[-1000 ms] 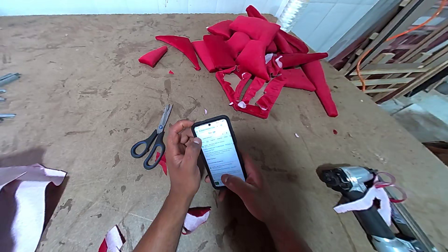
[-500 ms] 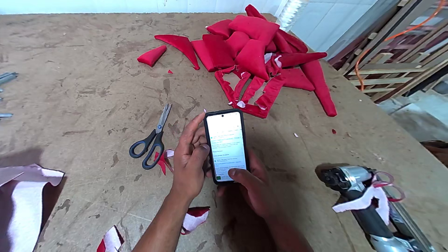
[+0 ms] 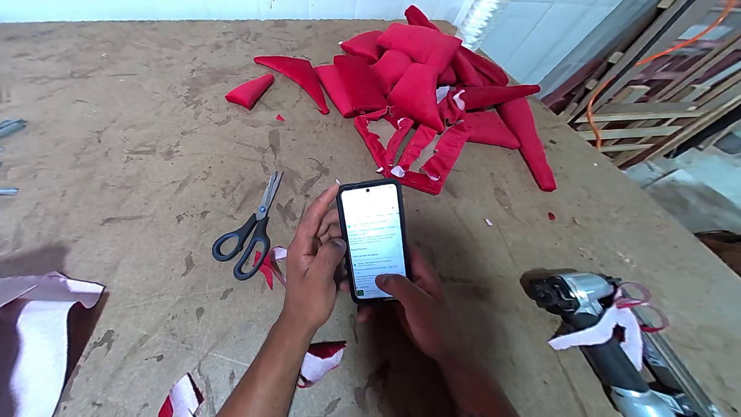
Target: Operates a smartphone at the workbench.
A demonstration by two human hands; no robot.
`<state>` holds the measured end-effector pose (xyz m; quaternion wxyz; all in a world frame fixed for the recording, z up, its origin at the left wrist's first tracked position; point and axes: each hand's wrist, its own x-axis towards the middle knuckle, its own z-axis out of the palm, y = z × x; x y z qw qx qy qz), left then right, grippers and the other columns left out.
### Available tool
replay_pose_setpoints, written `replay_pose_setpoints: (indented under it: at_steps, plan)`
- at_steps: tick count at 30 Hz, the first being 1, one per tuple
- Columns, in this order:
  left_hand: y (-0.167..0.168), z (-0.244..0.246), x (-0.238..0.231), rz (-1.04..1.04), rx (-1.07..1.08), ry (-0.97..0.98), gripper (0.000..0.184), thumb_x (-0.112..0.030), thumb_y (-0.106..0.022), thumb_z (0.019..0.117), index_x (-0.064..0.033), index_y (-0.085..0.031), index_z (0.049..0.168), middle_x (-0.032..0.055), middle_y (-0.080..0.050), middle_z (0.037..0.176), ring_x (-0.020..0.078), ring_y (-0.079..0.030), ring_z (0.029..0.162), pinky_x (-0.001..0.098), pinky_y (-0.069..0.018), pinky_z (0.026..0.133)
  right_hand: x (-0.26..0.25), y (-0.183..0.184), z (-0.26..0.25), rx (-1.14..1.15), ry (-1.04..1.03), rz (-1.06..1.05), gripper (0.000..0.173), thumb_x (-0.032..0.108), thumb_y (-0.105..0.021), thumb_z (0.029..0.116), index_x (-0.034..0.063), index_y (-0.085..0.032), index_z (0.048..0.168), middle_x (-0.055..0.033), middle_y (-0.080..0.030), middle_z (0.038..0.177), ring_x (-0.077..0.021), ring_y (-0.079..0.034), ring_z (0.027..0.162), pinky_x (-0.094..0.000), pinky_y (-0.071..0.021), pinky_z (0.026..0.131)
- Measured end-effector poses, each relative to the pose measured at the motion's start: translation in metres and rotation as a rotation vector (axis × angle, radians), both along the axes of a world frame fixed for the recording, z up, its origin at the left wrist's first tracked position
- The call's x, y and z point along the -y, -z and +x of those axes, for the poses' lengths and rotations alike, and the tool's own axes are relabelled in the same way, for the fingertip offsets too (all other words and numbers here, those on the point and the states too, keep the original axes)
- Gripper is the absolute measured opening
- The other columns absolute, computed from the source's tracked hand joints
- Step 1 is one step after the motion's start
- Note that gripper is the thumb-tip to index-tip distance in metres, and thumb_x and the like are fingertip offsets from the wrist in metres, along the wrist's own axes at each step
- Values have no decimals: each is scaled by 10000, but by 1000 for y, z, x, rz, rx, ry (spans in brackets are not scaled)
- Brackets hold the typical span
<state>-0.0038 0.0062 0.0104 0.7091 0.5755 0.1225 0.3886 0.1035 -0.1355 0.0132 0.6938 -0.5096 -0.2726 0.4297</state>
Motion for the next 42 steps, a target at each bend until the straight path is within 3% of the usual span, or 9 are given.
replay_pose_setpoints:
  at_steps: [4,11,17,21,26,33,39,42]
  plan:
    - [-1,0,0,3,-6,-3,611,-39,-404,1001,-195,-382,1591,134,-634,1303,244,-668,1059,382,-600,834,0,-1,0,-6,4,-6,426,70,-464,1012,68,-418,1436,-275,-683,1141,-425,-737,901,-516,-654,617]
    - [-1,0,0,5,-9,0,621,-38,-415,995,-209,-381,1592,130,-642,1274,223,-679,980,343,-606,721,-1,-2,0,17,6,-6,395,110,-441,1035,73,-435,1428,-270,-687,1117,-405,-743,875,-494,-654,603]
    - [0,1,0,7,0,6,632,-28,-414,990,-199,-368,1597,137,-637,1289,238,-671,1052,377,-600,836,-1,-1,0,15,14,-15,377,123,-441,1046,74,-452,1419,-271,-691,1115,-406,-744,864,-494,-653,604]
    - [0,1,1,5,10,7,634,-18,-413,988,-194,-367,1596,141,-642,1272,234,-676,1026,366,-602,812,-1,0,0,13,6,-4,374,115,-438,1043,70,-449,1414,-270,-694,1108,-399,-746,859,-484,-653,603]
    - [1,1,0,0,3,6,625,-32,-430,997,-202,-369,1595,137,-641,1284,241,-679,1021,370,-610,778,0,0,-1,25,2,18,410,126,-526,1013,71,-446,1412,-264,-694,1111,-386,-746,857,-467,-655,611]
    - [0,0,1,6,18,4,598,-41,-429,1012,-187,-378,1589,138,-639,1290,239,-674,1054,379,-603,840,0,1,-2,21,4,24,427,146,-566,1004,73,-454,1409,-264,-694,1114,-392,-746,862,-472,-656,610]
    - [0,0,1,-1,11,-11,609,-31,-468,993,-195,-394,1576,141,-655,1213,220,-687,896,312,-598,645,0,-1,-3,22,18,9,436,134,-575,992,54,-443,1400,-259,-696,1106,-389,-746,857,-472,-656,609]
    - [0,0,1,1,13,-19,615,-29,-490,988,-196,-395,1572,140,-661,1187,220,-688,863,304,-592,615,0,0,-3,27,14,9,445,140,-584,990,53,-441,1402,-259,-697,1105,-390,-746,859,-470,-658,608]
